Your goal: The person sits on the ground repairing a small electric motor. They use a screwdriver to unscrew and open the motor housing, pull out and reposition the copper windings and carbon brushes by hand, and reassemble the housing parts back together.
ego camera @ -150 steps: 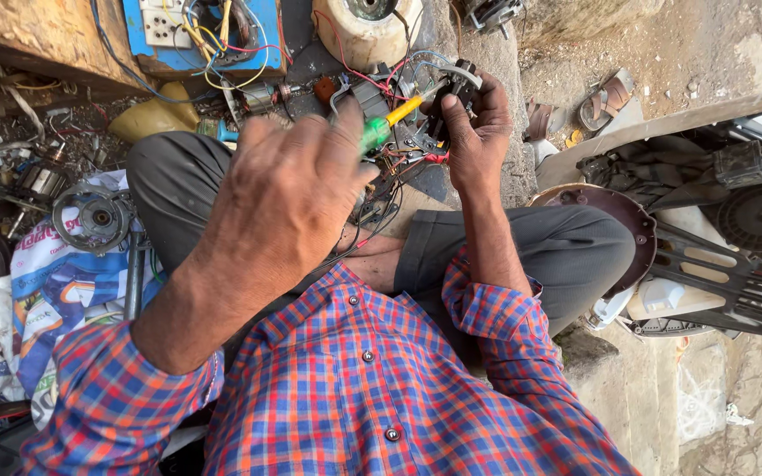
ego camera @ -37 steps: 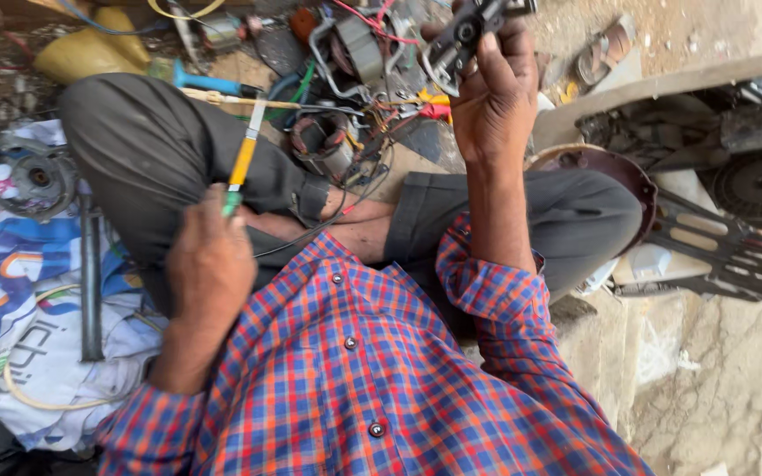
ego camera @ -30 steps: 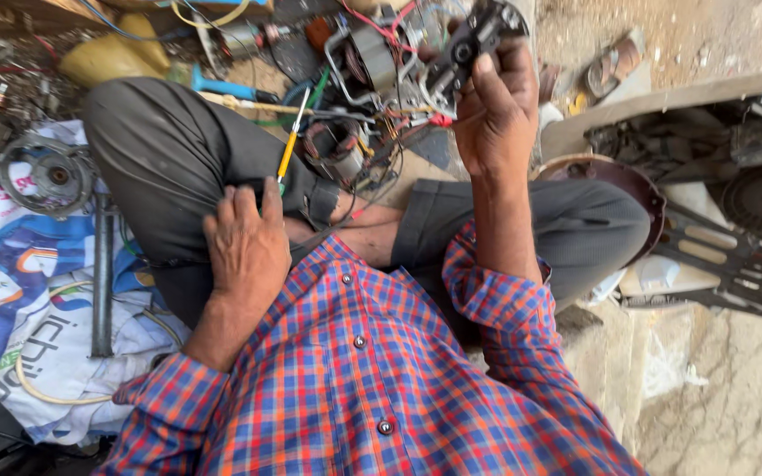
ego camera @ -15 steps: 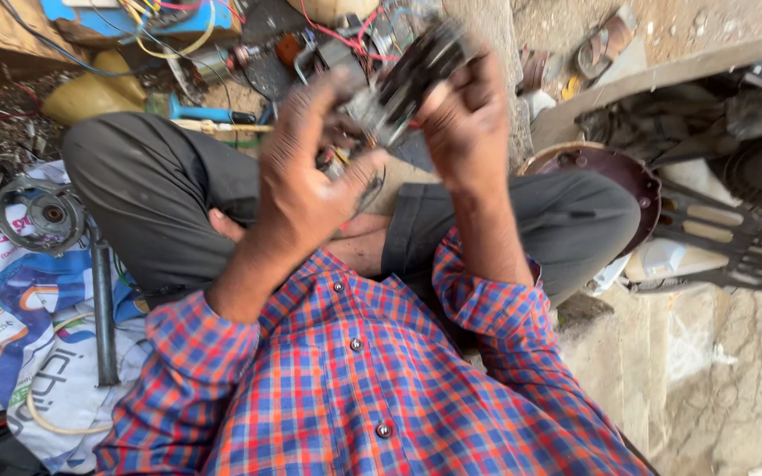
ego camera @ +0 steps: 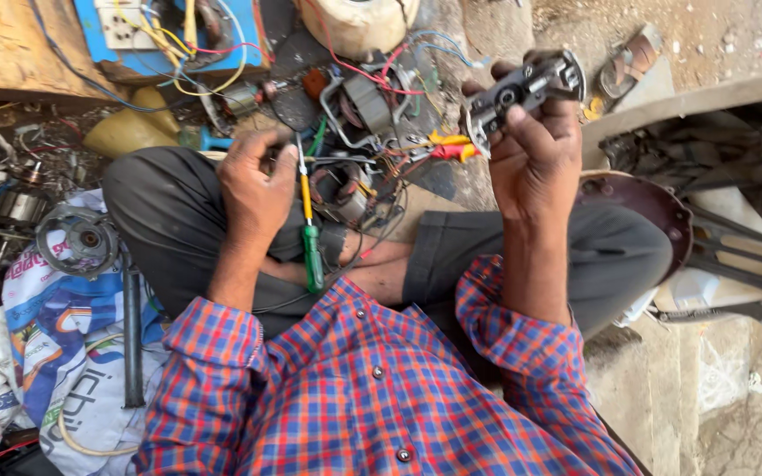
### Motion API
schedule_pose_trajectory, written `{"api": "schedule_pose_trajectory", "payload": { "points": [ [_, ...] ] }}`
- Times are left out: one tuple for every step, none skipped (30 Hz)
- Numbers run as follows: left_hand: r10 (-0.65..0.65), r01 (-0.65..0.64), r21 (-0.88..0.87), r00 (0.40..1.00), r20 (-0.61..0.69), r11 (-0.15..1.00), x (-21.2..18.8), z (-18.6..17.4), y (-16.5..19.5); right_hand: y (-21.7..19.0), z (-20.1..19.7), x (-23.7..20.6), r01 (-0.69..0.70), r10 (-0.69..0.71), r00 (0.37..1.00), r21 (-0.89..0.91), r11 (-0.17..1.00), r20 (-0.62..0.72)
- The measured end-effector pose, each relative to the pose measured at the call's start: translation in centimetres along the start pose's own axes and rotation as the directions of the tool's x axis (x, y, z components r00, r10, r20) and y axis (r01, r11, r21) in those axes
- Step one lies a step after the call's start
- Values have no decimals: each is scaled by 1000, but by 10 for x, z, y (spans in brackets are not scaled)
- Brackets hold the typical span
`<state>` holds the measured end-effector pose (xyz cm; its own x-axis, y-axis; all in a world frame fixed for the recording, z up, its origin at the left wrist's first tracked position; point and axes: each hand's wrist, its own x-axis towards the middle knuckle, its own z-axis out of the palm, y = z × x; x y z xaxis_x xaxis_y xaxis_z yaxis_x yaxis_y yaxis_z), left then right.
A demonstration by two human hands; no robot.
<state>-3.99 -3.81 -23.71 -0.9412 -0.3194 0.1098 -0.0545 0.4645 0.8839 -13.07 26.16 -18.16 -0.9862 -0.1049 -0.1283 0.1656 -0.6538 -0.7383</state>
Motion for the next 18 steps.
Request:
{"api": "schedule_pose_trajectory", "payload": {
  "points": [
    [-14, 14, 3, 1000, 19, 1000, 1, -1, 0, 2, 2, 0, -28, 28, 1000, 7, 1000, 1],
    [-28, 28, 5, 999, 39, 1000, 1, -1, -1, 4, 4, -1, -26, 26, 1000, -17, 1000, 6],
    [-44, 44, 8, 997, 59, 999, 2, -1, -1, 7, 6, -1, -25, 26, 1000, -41, 999, 11],
    [-9, 9, 9, 998, 59, 1000, 2, -1, -2, 9, 7, -1, -22, 23, 1000, -66, 998, 15],
    [27, -28, 9, 998, 60, 1000, 2, 0, -3, 11, 8, 0, -36, 36, 999, -61, 997, -3],
    [62, -63, 8, 996, 63, 998, 2, 1, -4, 12, 9, 2, -52, 51, 998, -58, 997, -23],
    [58, -58, -11, 997, 52, 998, 3, 2, -5, 12, 10, 0, -71, 68, 996, -55, 996, -50],
    [51, -50, -28, 998, 39, 998, 4, 3, -7, 13, 11, 0, -81, 79, 996, -34, 996, -48],
    [41, -40, -43, 999, 22, 998, 5, 3, -8, 13, 11, 0, -93, 93, 995, -12, 996, -41],
    [-63, 66, -107, 998, 32, 992, 6, 3, -9, 13, 11, 0, -102, 102, 994, 9, 995, -32],
    [-159, 165, -171, 986, 50, 971, 8, 3, -10, 15, 11, 1, -96, 95, 995, -13, 995, -38],
    [-251, 263, -231, 965, 81, 937, 9, 2, -11, 16, 11, 1, -89, 87, 995, -34, 995, -49],
    [-245, 258, -299, 966, 83, 919, 10, 1, -12, 17, 11, 1, -81, 78, 995, -54, 995, -61],
    [-236, 250, -365, 968, 85, 897, 11, 0, -13, 17, 10, 2, -83, 79, 994, -55, 995, -71],
    [-224, 238, -429, 971, 83, 871, 12, -1, -15, 18, 10, 2, -83, 78, 994, -56, 995, -78],
    [-227, 239, -461, 970, 82, 854, 13, -1, -16, 18, 9, 3, -85, 79, 993, -58, 995, -87],
    [-231, 241, -492, 970, 82, 837, 13, -1, -18, 17, 8, 3, -81, 76, 994, -57, 995, -84],
    [-234, 242, -523, 969, 82, 817, 12, -1, -19, 16, 7, 4, -76, 72, 994, -57, 995, -82]
  ]
}}
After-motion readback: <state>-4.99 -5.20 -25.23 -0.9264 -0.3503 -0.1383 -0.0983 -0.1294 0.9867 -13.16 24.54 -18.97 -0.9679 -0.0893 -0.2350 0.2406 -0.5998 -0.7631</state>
